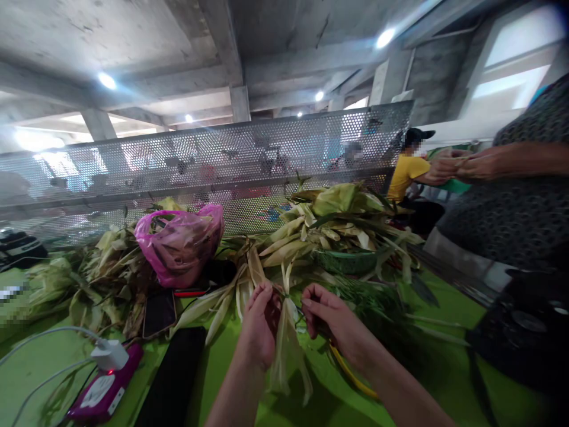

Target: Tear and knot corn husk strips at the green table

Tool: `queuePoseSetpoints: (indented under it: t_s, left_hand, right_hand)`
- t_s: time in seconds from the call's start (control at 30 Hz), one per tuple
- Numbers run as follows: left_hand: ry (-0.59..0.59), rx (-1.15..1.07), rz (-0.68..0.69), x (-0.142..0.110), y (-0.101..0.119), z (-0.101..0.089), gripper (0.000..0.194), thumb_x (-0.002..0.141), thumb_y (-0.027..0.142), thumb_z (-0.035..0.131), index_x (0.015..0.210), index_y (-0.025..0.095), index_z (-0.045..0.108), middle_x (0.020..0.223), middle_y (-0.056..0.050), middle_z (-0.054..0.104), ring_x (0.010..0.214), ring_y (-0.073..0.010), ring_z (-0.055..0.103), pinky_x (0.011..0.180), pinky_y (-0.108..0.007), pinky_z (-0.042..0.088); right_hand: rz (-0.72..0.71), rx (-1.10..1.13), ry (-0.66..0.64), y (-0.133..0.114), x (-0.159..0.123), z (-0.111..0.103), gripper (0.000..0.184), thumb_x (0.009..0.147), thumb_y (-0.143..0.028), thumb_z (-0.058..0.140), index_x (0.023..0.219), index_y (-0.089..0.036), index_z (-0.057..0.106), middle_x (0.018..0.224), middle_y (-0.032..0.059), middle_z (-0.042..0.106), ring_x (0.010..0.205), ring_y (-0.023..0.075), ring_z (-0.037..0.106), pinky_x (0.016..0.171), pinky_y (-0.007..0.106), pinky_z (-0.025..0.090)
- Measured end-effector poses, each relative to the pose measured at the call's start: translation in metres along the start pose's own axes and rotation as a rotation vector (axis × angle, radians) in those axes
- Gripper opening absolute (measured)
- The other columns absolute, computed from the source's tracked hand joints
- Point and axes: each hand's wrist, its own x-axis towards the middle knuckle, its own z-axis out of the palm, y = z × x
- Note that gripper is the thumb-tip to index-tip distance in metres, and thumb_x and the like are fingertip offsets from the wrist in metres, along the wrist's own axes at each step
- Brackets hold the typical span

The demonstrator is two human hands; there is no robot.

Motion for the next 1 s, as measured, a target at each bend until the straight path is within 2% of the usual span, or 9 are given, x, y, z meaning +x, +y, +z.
queuePoseSetpoints:
  t_s: [0.1, 0.23, 0.4, 0.5, 0.6, 0.67, 0.83, 0.93, 1.0]
  left_hand:
    - [-0.043, -0.181, -0.059, -0.002, 0.003, 0.002, 0.024, 0.068, 0.027, 0.076, 0.075, 0.019, 0.054, 0.081, 0.001, 0.061, 0.068, -0.0096, 0.054, 0.064, -0.02, 0.043]
    - [-0.101, -0.128, -0.039, -0.006, 0.005, 0.006, 0.026, 0.07, 0.029, 0.074, 0.073, 0.019, 0.051, 0.074, 0.004, 0.054, 0.059, -0.0069, 0.046, 0.058, -0.018, 0.037]
    - [-0.052, -0.072, 0.043, -0.006, 0.003, 0.007, 0.024, 0.072, 0.028, 0.072, 0.072, 0.018, 0.051, 0.068, 0.005, 0.047, 0.06, -0.0075, 0.041, 0.058, -0.018, 0.034]
    - [-0.052, 0.026, 0.078, -0.003, 0.003, 0.001, 0.022, 0.076, 0.03, 0.069, 0.072, 0.018, 0.052, 0.068, 0.004, 0.047, 0.061, -0.0086, 0.04, 0.06, -0.019, 0.034]
    - [-0.099, 0.221, 0.143, -0.001, 0.006, -0.003, 0.018, 0.082, 0.034, 0.064, 0.077, 0.018, 0.057, 0.072, 0.002, 0.049, 0.068, -0.0112, 0.043, 0.066, -0.021, 0.036]
    - [-0.138, 0.33, 0.206, -0.003, 0.009, -0.001, 0.017, 0.082, 0.035, 0.064, 0.078, 0.019, 0.06, 0.08, -0.001, 0.051, 0.076, -0.0133, 0.046, 0.07, -0.022, 0.038]
    - [-0.213, 0.514, 0.288, -0.008, 0.012, 0.005, 0.018, 0.073, 0.035, 0.073, 0.071, 0.018, 0.068, 0.094, -0.006, 0.051, 0.091, -0.0198, 0.05, 0.079, -0.026, 0.041]
    - [-0.139, 0.557, 0.34, -0.005, 0.011, 0.002, 0.02, 0.071, 0.034, 0.076, 0.084, 0.02, 0.071, 0.099, -0.006, 0.054, 0.095, -0.0202, 0.051, 0.081, -0.026, 0.041]
    - [-0.048, 0.536, 0.318, -0.002, 0.008, -0.002, 0.027, 0.071, 0.037, 0.075, 0.092, 0.021, 0.067, 0.094, -0.004, 0.056, 0.086, -0.0175, 0.052, 0.074, -0.025, 0.04]
  right_hand:
    - [-0.039, -0.07, 0.025, -0.002, 0.0, 0.0, 0.018, 0.074, -0.031, 0.067, 0.083, -0.021, 0.055, 0.06, -0.007, 0.043, 0.046, 0.0076, 0.034, 0.044, 0.022, 0.026]
    - [-0.062, -0.056, 0.059, -0.001, -0.001, 0.003, 0.017, 0.072, -0.029, 0.063, 0.086, -0.022, 0.057, 0.061, -0.0057, 0.042, 0.047, 0.0083, 0.028, 0.043, 0.023, 0.02]
    - [-0.076, 0.0, 0.088, 0.002, -0.001, 0.004, 0.009, 0.064, -0.019, 0.057, 0.072, -0.021, 0.054, 0.063, -0.0038, 0.044, 0.051, 0.0095, 0.032, 0.047, 0.023, 0.025]
    - [-0.055, -0.032, 0.083, 0.004, 0.0, 0.001, 0.01, 0.067, -0.018, 0.057, 0.076, -0.021, 0.059, 0.062, -0.0038, 0.045, 0.052, 0.0101, 0.034, 0.047, 0.023, 0.026]
    - [-0.105, -0.186, 0.088, 0.007, 0.003, 0.002, 0.02, 0.074, -0.024, 0.061, 0.093, -0.023, 0.067, 0.059, -0.0049, 0.043, 0.054, 0.0122, 0.038, 0.05, 0.024, 0.029]
    - [-0.174, -0.286, 0.083, 0.008, 0.004, 0.005, 0.023, 0.074, -0.03, 0.066, 0.095, -0.023, 0.069, 0.058, -0.0049, 0.043, 0.056, 0.0132, 0.039, 0.052, 0.025, 0.031]
    - [-0.274, -0.345, 0.07, 0.008, 0.003, 0.013, 0.021, 0.072, -0.041, 0.069, 0.077, -0.021, 0.067, 0.066, -0.0011, 0.055, 0.061, 0.0157, 0.046, 0.056, 0.027, 0.036]
    - [-0.28, -0.323, 0.141, 0.006, 0.001, 0.01, 0.016, 0.074, -0.037, 0.067, 0.072, -0.021, 0.066, 0.065, -0.0007, 0.056, 0.062, 0.016, 0.047, 0.057, 0.027, 0.037]
    - [-0.27, -0.275, 0.189, 0.005, 0.0, 0.007, 0.014, 0.075, -0.035, 0.067, 0.077, -0.021, 0.067, 0.066, -0.0009, 0.058, 0.062, 0.0155, 0.048, 0.058, 0.026, 0.038]
